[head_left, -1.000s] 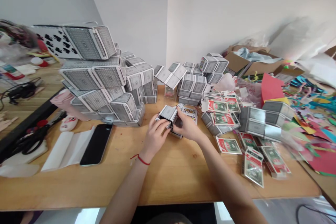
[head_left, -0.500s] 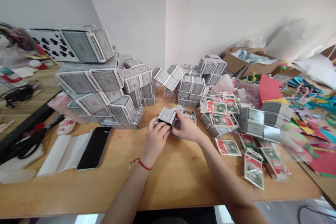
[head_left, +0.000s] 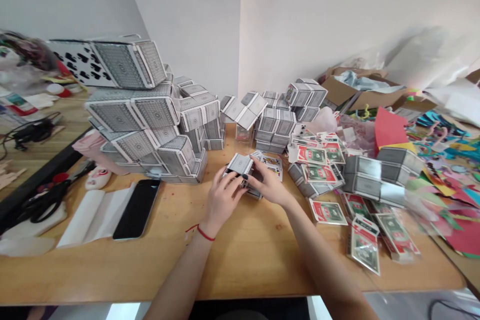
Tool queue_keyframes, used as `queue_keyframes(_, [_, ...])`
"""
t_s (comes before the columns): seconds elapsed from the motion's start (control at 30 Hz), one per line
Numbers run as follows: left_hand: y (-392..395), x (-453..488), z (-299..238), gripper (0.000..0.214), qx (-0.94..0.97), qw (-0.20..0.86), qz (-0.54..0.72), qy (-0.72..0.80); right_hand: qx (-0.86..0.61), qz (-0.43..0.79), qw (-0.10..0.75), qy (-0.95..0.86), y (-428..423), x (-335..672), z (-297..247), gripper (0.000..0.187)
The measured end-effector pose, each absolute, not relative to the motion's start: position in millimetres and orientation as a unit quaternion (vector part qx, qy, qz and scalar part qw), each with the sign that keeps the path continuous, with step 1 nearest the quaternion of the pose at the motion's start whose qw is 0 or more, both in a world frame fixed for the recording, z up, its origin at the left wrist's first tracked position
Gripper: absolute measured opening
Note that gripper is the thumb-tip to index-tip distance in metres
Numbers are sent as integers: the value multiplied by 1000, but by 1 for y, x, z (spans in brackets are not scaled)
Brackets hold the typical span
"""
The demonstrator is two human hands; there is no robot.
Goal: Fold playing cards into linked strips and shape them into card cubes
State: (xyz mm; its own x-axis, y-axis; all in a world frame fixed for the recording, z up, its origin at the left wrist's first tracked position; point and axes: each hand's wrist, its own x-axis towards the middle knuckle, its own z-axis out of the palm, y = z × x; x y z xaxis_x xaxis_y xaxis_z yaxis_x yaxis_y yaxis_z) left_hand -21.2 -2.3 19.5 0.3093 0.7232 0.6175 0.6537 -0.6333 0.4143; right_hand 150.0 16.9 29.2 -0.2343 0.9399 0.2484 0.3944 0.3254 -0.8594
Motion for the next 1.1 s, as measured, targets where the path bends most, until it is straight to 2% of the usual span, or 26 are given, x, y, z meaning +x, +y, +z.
queue_keyframes(0.27, [5,-36,16,25,754,133,502,402,-449,328,415,-720,12,152,20,64])
queue_keyframes(0.47, [18,-43,14,53,734,277,498,369,-425,351,388,-738,9,156,22,59])
queue_keyframes(0.6, [22,-38,5,43,730,357,490,317,-438,323,392,-742,1,147,25,52])
queue_keyframes(0.7, [23,-35,-3,40,717,345,514,319,-447,299,397,-743,-5,144,24,48])
queue_keyframes(0.9, [18,-34,-5,37,715,325,513,346,-436,297,394,-753,-11,149,22,53])
queue_keyframes(1.1, [10,-31,5,32,690,409,499,329,-450,324,420,-719,-11,147,20,47])
